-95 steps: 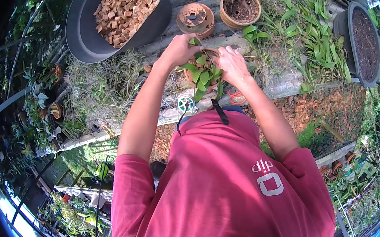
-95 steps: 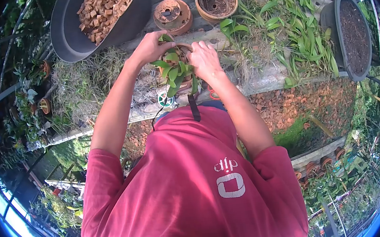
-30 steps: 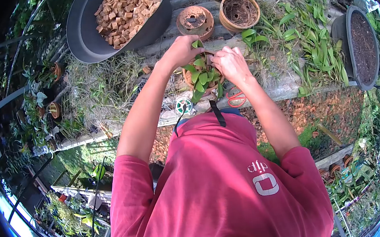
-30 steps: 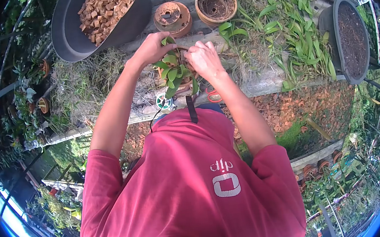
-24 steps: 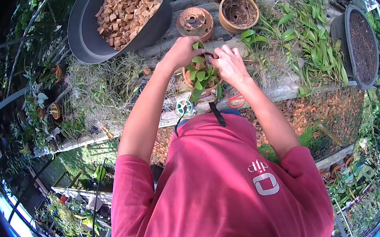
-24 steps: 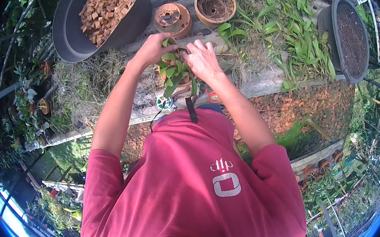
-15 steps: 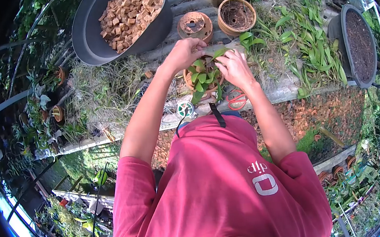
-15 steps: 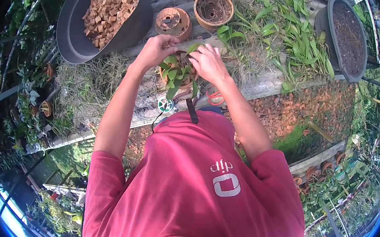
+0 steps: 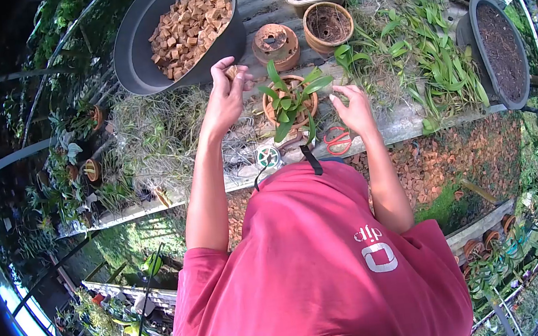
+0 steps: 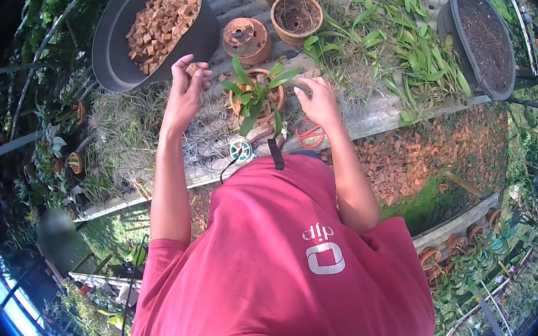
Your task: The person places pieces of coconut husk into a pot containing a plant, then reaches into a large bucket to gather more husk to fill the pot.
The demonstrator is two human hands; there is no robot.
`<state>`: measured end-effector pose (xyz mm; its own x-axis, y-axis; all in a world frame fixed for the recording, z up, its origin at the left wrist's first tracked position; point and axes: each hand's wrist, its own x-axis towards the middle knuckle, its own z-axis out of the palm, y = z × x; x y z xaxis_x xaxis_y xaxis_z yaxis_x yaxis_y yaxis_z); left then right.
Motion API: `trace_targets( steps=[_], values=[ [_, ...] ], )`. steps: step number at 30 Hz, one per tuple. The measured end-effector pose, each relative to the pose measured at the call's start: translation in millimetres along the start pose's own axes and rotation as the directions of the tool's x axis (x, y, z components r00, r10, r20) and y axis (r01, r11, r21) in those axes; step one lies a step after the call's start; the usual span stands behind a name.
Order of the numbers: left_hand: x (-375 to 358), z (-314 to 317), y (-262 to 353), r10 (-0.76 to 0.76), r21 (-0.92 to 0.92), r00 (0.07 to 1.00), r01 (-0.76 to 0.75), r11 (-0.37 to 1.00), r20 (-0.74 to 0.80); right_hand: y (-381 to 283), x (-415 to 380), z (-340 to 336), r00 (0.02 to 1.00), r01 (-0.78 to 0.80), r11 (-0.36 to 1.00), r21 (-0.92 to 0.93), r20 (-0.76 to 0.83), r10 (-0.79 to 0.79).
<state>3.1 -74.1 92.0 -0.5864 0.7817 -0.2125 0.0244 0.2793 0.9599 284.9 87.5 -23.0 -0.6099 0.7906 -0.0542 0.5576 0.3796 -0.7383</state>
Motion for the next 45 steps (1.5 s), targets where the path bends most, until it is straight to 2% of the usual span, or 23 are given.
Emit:
trace_targets(
  steps=[2, 5, 6, 9, 10, 13, 14, 15, 18, 19, 20, 23, 27, 28, 31, 32, 35, 36, 39, 42, 44, 45],
  values=[
    [-14.4, -4.3, -22.5, -0.053, -0.122, 0.999, 0.052, 0.991, -0.008, 2.1, -14.6, 5.6, 0.998, -0.065, 0.993, 0.096, 0.002, 0.065],
    [-36.4, -4.6, -42.9, -0.213, -0.096, 0.975, 0.207, 0.974, -0.061, 3.0, -34.5, 11.6, 0.992, -0.126, 0.978, 0.164, 0.042, 0.12],
    [-45.2, -1.6, -50.5, -0.224, -0.114, 0.969, 0.213, 0.97, -0.1, 5.8, -41.1, 14.7, 0.989, -0.142, 0.974, 0.175, 0.061, 0.134],
    [-61.8, 0.9, -69.0, -0.254, -0.126, 0.966, 0.247, 0.961, -0.039, 7.6, -53.2, 20.5, 0.982, -0.169, 0.953, 0.252, 0.122, 0.142],
    [-67.2, 2.1, -73.8, -0.32, -0.076, 0.947, 0.317, 0.945, -0.033, 4.7, -57.8, 19.4, 0.985, -0.149, 0.949, 0.279, 0.124, 0.118],
    [-83.1, 17.3, -90.5, -0.307, -0.122, 0.951, 0.301, 0.946, -0.035, -8.2, -64.6, 18.1, 0.972, -0.16, 0.954, 0.253, 0.209, 0.108],
    [-88.2, 21.7, -96.9, -0.307, -0.075, 0.952, 0.304, 0.95, -0.023, -12.8, -67.7, 19.4, 0.96, -0.172, 0.947, 0.273, 0.264, 0.098],
    [-93.9, 29.3, -101.6, -0.32, -0.16, 0.947, 0.317, 0.935, 0.002, -15.8, -69.5, 22.1, 0.945, -0.183, 0.939, 0.291, 0.316, 0.086],
    [-106.3, 47.2, -110.1, -0.333, -0.151, 0.929, 0.356, 0.922, 0.158, -23.7, -77.2, 37.5, 0.907, -0.239, 0.901, 0.363, 0.414, 0.074],
    [-111.0, 55.4, -109.1, -0.293, -0.084, 0.94, 0.31, 0.947, 0.173, -25.4, -80.4, 44.2, 0.897, -0.259, 0.884, 0.389, 0.435, 0.072],
    [-112.9, 62.0, -107.7, -0.287, -0.108, 0.94, 0.31, 0.945, 0.183, -27.0, -84.4, 50.0, 0.901, -0.252, 0.808, 0.532, 0.433, -0.003],
    [-117.2, 78.0, -107.4, -0.356, -0.17, 0.909, 0.394, 0.903, 0.216, -49.4, -95.6, 49.0, 0.92, -0.233, 0.765, 0.6, 0.392, -0.027],
    [-126.2, 78.5, -127.5, -0.483, -0.334, 0.8, 0.592, 0.733, 0.357, -57.0, -108.1, 41.4, 0.977, -0.056, 0.897, 0.439, 0.21, -0.043],
    [-128.9, 75.8, -130.5, -0.473, -0.324, 0.807, 0.58, 0.747, 0.354, -53.0, -108.7, 39.8, 0.983, -0.017, 0.901, 0.433, 0.172, -0.064],
    [-124.6, 64.5, -139.2, -0.463, -0.129, 0.863, 0.492, 0.861, 0.202, -28.2, -99.1, 53.8, 0.996, -0.091, 0.899, 0.428, 0.061, 0.072],
    [-124.0, 61.9, -141.4, -0.433, -0.054, 0.886, 0.447, 0.893, 0.164, -22.9, -95.4, 52.1, 0.995, -0.025, 0.951, 0.307, 0.098, -0.006],
    [-123.6, 64.6, -129.4, -0.337, -0.085, 0.882, 0.383, 0.92, 0.328, -48.4, -87.3, 41.2, 0.901, 0.049, 0.968, 0.247, 0.407, -0.149],
    [-121.1, 70.9, -130.1, -0.329, -0.027, 0.893, 0.354, 0.935, 0.308, -47.4, -86.6, 47.9, 0.892, 0.063, 0.937, 0.344, 0.402, -0.208],
    [-112.1, 83.5, -136.0, -0.385, -0.429, 0.881, 0.472, 0.771, 0.276, -43.5, -90.9, 56.2, 0.915, -0.019, 0.841, 0.541, 0.348, -0.203],
    [-102.6, 93.3, -142.9, -0.423, -0.515, 0.843, 0.537, 0.668, 0.331, -43.5, -92.0, 52.0, 0.94, 0.143, 0.883, 0.446, 0.219, -0.263],
    [-98.0, 98.4, -135.3, -0.45, -0.562, 0.814, 0.58, 0.589, 0.368, -46.2, -87.5, 43.5, 0.939, 0.169, 0.926, 0.337, 0.231, -0.255],
    [-94.7, 100.1, -134.7, -0.476, -0.521, 0.808, 0.588, 0.619, 0.348, -47.3, -83.8, 40.3, 0.938, 0.184, 0.942, 0.282, 0.236, -0.254]
  ],
)
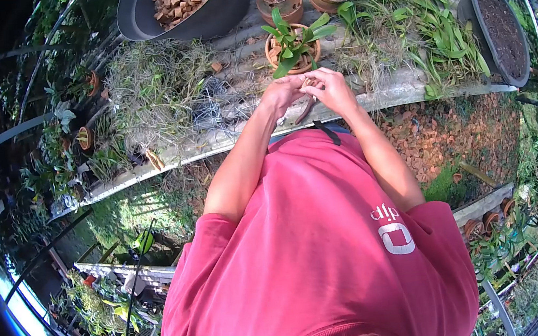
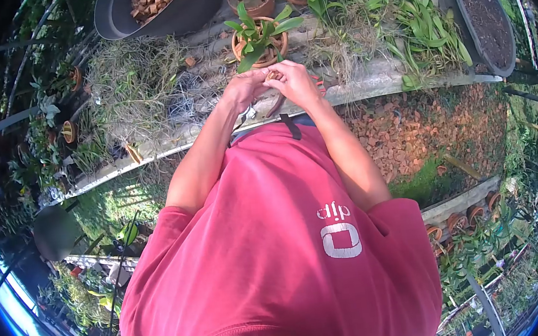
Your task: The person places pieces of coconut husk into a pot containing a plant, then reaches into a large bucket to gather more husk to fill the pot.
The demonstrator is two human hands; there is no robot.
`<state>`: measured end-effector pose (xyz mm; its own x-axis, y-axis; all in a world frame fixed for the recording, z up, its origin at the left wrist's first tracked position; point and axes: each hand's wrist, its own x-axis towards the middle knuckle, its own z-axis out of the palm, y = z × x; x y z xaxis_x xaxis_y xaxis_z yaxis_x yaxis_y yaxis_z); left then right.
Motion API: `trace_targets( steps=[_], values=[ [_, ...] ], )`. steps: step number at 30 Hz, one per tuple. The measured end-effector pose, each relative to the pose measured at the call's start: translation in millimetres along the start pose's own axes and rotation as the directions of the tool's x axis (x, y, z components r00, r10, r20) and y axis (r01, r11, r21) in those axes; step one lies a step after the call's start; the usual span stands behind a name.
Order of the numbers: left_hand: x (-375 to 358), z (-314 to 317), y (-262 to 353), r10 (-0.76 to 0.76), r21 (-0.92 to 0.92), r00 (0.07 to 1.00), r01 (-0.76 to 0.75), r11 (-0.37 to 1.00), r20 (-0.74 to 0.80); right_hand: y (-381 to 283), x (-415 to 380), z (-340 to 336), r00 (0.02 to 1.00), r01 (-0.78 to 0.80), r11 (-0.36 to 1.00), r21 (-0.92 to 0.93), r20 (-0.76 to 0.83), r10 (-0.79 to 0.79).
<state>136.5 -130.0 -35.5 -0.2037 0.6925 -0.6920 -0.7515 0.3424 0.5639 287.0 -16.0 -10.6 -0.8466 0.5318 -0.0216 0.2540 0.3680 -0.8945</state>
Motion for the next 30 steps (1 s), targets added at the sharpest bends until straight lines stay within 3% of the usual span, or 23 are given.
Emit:
trace_targets(
  steps=[1, 3, 10, 13, 17, 20, 23, 26, 30],
  values=[
    [3.5, 1.8, 2.3, -0.006, 0.051, 0.999, 0.007, 0.999, -0.032, -0.2, 2.2, -2.0, 1.0, 0.015, 0.999, -0.047, 0.022, -0.014],
    [7.0, 7.3, 4.4, 0.011, 0.112, 0.996, -0.002, 0.994, -0.086, 1.0, 4.8, -1.0, 1.0, -0.026, 0.998, 0.05, -0.009, 0.026],
    [13.3, 14.1, -8.4, 0.118, -0.185, 0.993, -0.121, 0.975, -0.029, 16.9, 10.3, -6.7, 0.998, 0.052, 0.993, 0.107, -0.049, -0.047],
    [19.9, 23.7, -15.5, 0.127, -0.189, 0.978, -0.158, 0.969, -0.165, 24.7, 11.9, -4.2, 0.996, 0.026, 0.983, 0.179, -0.089, -0.01],
    [27.7, 29.0, -18.4, 0.209, -0.031, 0.955, -0.22, 0.975, -0.208, 32.1, 13.2, -13.3, 0.962, -0.203, 0.9, 0.386, -0.094, 0.257],
    [16.5, 41.8, -10.2, 0.297, 0.142, 0.925, -0.269, 0.953, -0.239, 19.9, 20.4, -31.7, 0.884, -0.432, 0.721, 0.542, 0.095, 0.458],
    [16.5, 60.4, -12.4, 0.449, 0.249, 0.87, -0.398, 0.883, -0.204, 31.6, 24.2, -29.6, 0.89, -0.401, 0.689, 0.603, 0.08, 0.448],
    [21.4, 54.4, -9.8, 0.268, 0.309, 0.952, -0.214, 0.927, -0.145, 40.5, 27.4, -27.5, 0.906, -0.352, 0.678, 0.645, 0.052, 0.42],
    [30.4, 58.0, -12.0, 0.381, 0.357, 0.89, -0.282, 0.891, -0.249, 32.8, 24.8, -21.5, 0.914, -0.32, 0.702, 0.637, 0.013, 0.405]
  ],
)
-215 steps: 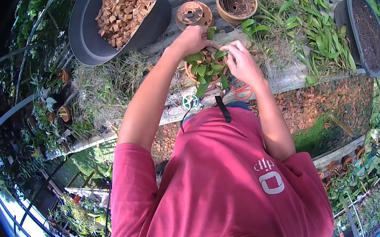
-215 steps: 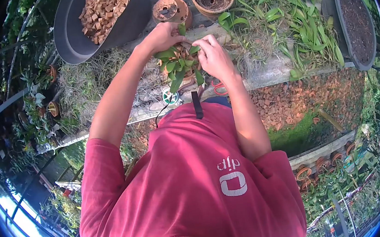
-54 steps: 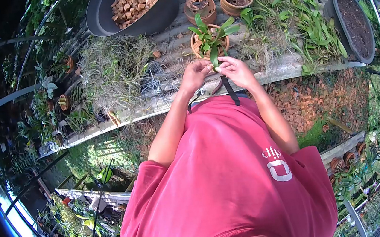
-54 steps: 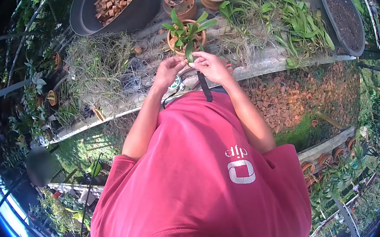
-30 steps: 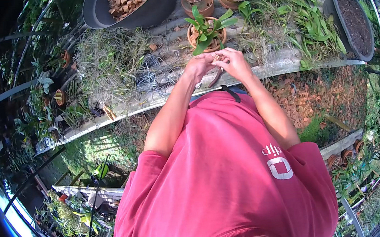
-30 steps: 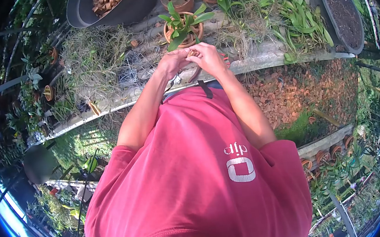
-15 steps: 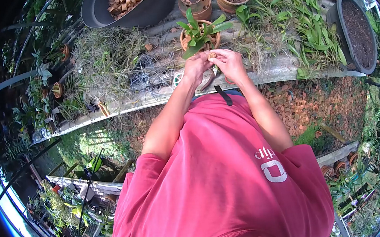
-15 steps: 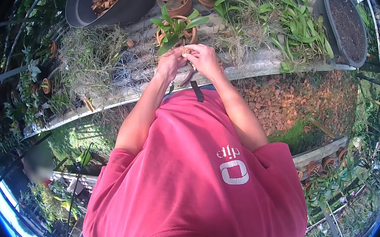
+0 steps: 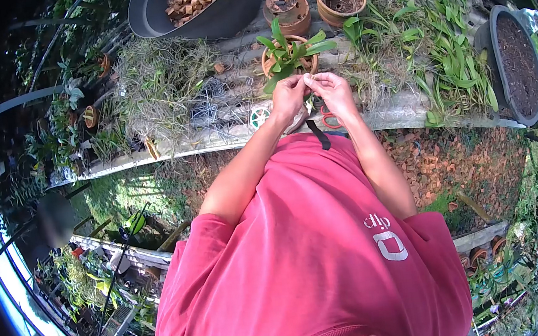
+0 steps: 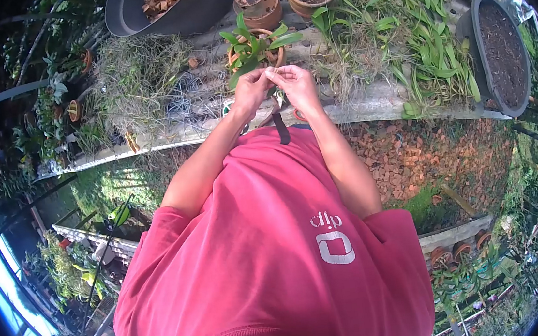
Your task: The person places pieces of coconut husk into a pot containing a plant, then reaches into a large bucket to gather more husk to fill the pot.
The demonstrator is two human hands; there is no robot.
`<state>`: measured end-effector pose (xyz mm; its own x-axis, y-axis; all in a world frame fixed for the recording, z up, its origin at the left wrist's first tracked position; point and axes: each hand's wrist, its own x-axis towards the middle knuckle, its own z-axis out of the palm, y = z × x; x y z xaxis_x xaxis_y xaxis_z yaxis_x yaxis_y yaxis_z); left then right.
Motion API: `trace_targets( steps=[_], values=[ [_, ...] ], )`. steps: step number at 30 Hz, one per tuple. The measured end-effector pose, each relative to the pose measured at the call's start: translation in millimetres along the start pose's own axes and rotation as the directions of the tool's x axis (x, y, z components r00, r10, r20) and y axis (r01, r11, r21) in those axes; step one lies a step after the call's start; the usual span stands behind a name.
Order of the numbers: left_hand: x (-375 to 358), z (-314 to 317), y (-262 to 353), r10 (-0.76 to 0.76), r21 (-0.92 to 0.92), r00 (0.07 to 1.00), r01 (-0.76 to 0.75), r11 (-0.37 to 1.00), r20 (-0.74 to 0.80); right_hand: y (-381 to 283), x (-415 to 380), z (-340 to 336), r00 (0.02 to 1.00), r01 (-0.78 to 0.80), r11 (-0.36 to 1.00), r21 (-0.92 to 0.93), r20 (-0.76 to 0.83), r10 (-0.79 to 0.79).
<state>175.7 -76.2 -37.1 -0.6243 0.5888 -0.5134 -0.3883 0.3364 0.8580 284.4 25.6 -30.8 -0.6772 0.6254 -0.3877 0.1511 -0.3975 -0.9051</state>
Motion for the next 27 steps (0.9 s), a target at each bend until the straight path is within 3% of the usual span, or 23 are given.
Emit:
trace_targets(
  steps=[2, 5, 9, 11, 14, 16, 18, 19, 20, 22, 24, 26, 27],
  values=[
    [-12.5, 12.8, 12.6, 0.056, -0.054, 0.997, -0.059, 0.997, -0.054, 2.3, -0.5, 3.5, 0.997, -0.058, 0.997, 0.053, -0.051, 0.06],
    [-20.7, 16.7, 24.1, 0.04, -0.123, 0.997, -0.049, 0.991, -0.071, 8.1, 0.7, 7.8, 0.998, 0.005, 0.995, 0.1, -0.069, 0.002],
    [-13.0, 5.7, 3.9, -0.099, -0.312, 0.994, 0.081, 0.947, -0.043, 21.8, -0.2, 17.1, 0.994, 0.091, 0.996, 0.022, -0.066, -0.09],
    [-8.4, -1.6, -7.1, -0.186, -0.494, 0.982, 0.175, 0.851, 0.028, 26.7, -3.0, 20.5, 0.99, 0.118, 0.993, -0.014, -0.077, -0.119],
    [-11.1, -8.1, -1.0, -0.331, -0.643, 0.944, 0.261, 0.72, 0.013, 23.3, -9.5, 17.2, 0.991, 0.084, 0.996, 0.023, -0.107, -0.081],
    [-10.8, -20.5, -4.4, -0.236, -0.377, 0.971, 0.201, 0.904, -0.048, 26.7, -4.2, -1.7, 0.972, 0.081, 0.996, -0.024, -0.217, -0.084],
    [-9.9, -40.5, -7.8, -0.117, -0.065, 0.99, 0.112, 0.992, -0.078, 31.4, 5.5, -15.9, 0.969, 0.047, 0.97, -0.239, -0.227, -0.102],
    [-16.1, -47.1, 4.2, -0.078, 0.162, 0.995, 0.088, 0.983, -0.067, 33.0, 10.5, -17.7, 0.965, 0.132, 0.905, -0.404, -0.158, -0.211],
    [-16.6, -52.2, 3.0, 0.071, 0.322, 0.996, -0.048, 0.945, -0.059, 33.2, 18.2, -19.3, 0.95, 0.219, 0.805, -0.551, -0.067, -0.304],
    [-6.9, -56.6, 8.4, 0.362, 0.598, 0.932, -0.306, 0.741, 0.028, 19.6, 24.0, -14.6, 0.919, 0.326, 0.587, -0.741, 0.103, -0.38],
    [1.3, -58.9, 12.5, 0.47, 0.574, 0.871, -0.458, 0.679, 0.139, 0.5, 23.1, -0.8, 0.91, 0.361, 0.402, -0.842, 0.223, -0.35],
    [15.2, -62.4, 10.4, 0.531, 0.615, 0.808, -0.56, 0.555, 0.257, -1.9, 25.9, 1.3, 0.917, 0.354, 0.364, -0.861, 0.245, -0.313],
    [15.5, -61.4, 13.6, 0.47, 0.633, 0.83, -0.543, 0.552, 0.301, -0.6, 29.0, 0.4, 0.914, 0.371, 0.366, -0.854, 0.266, -0.306]
  ],
)
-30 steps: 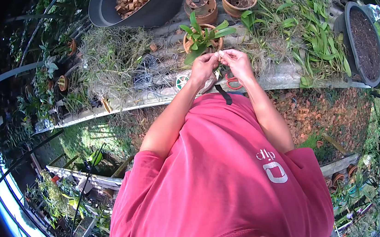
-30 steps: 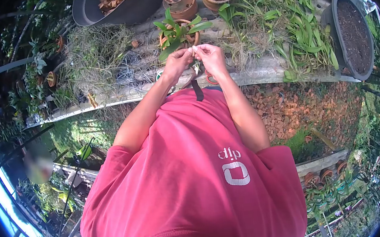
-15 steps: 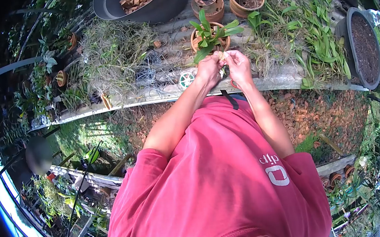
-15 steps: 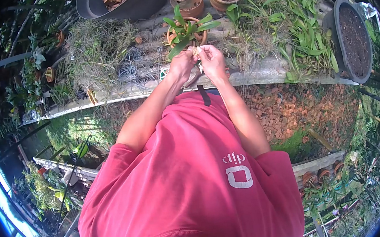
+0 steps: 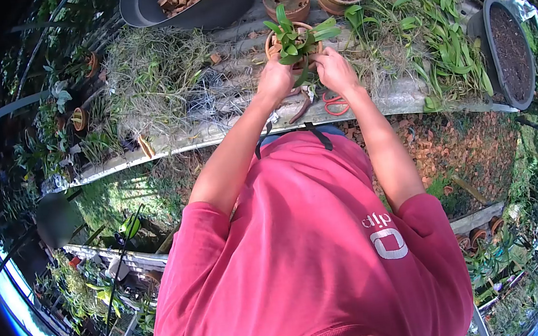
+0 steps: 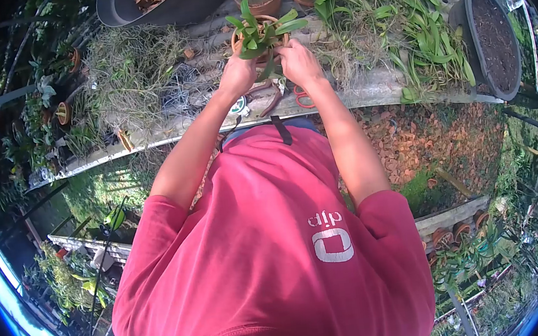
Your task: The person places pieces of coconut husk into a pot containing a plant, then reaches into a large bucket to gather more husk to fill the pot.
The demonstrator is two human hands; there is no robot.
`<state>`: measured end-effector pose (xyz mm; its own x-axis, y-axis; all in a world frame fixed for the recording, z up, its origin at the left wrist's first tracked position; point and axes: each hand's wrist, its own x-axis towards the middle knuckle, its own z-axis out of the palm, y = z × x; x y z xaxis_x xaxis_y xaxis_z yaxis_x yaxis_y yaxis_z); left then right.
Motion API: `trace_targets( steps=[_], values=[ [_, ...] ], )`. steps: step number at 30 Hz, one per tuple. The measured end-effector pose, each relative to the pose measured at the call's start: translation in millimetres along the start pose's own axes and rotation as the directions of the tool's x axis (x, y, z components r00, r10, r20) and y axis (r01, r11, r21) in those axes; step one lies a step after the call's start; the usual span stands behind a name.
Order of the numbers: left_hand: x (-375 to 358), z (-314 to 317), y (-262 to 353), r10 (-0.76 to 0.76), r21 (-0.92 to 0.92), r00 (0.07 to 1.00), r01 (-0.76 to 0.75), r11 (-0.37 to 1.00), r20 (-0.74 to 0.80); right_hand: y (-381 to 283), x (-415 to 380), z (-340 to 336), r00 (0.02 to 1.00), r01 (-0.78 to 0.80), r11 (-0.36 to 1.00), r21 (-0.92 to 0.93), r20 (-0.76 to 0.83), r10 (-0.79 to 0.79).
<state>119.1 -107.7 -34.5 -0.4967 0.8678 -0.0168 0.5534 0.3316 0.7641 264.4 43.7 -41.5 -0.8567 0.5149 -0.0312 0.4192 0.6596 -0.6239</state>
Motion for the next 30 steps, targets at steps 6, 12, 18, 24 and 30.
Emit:
trace_targets(
  steps=[6, 12, 18, 24, 30],
  values=[
    [5.8, -8.6, 10.1, 0.013, 0.135, 1.0, -0.016, 0.991, 0.026, 20.6, 13.9, 5.1, 0.996, -0.066, 0.962, 0.265, 0.077, 0.047],
    [11.9, -16.2, 21.0, -0.043, 0.22, 0.993, 0.018, 0.975, 0.11, 28.4, 26.9, 3.2, 0.998, -0.016, 0.906, 0.423, 0.066, -0.014],
    [18.5, -15.6, 0.8, -0.07, 0.103, 0.99, 0.058, 0.993, 0.124, 20.5, 32.4, 10.6, 0.988, -0.141, 0.673, 0.726, 0.142, 0.053],
    [23.2, -25.7, 13.1, -0.142, 0.125, 0.969, 0.119, 0.985, 0.2, 7.7, 29.3, 13.4, 0.988, 0.128, 0.972, 0.197, -0.111, -0.108],
    [23.2, -22.3, -2.2, -0.078, 0.107, 0.979, 0.058, 0.993, 0.187, 8.1, 28.6, 11.5, 0.957, 0.25, 0.95, -0.187, -0.101, -0.272]
  ],
)
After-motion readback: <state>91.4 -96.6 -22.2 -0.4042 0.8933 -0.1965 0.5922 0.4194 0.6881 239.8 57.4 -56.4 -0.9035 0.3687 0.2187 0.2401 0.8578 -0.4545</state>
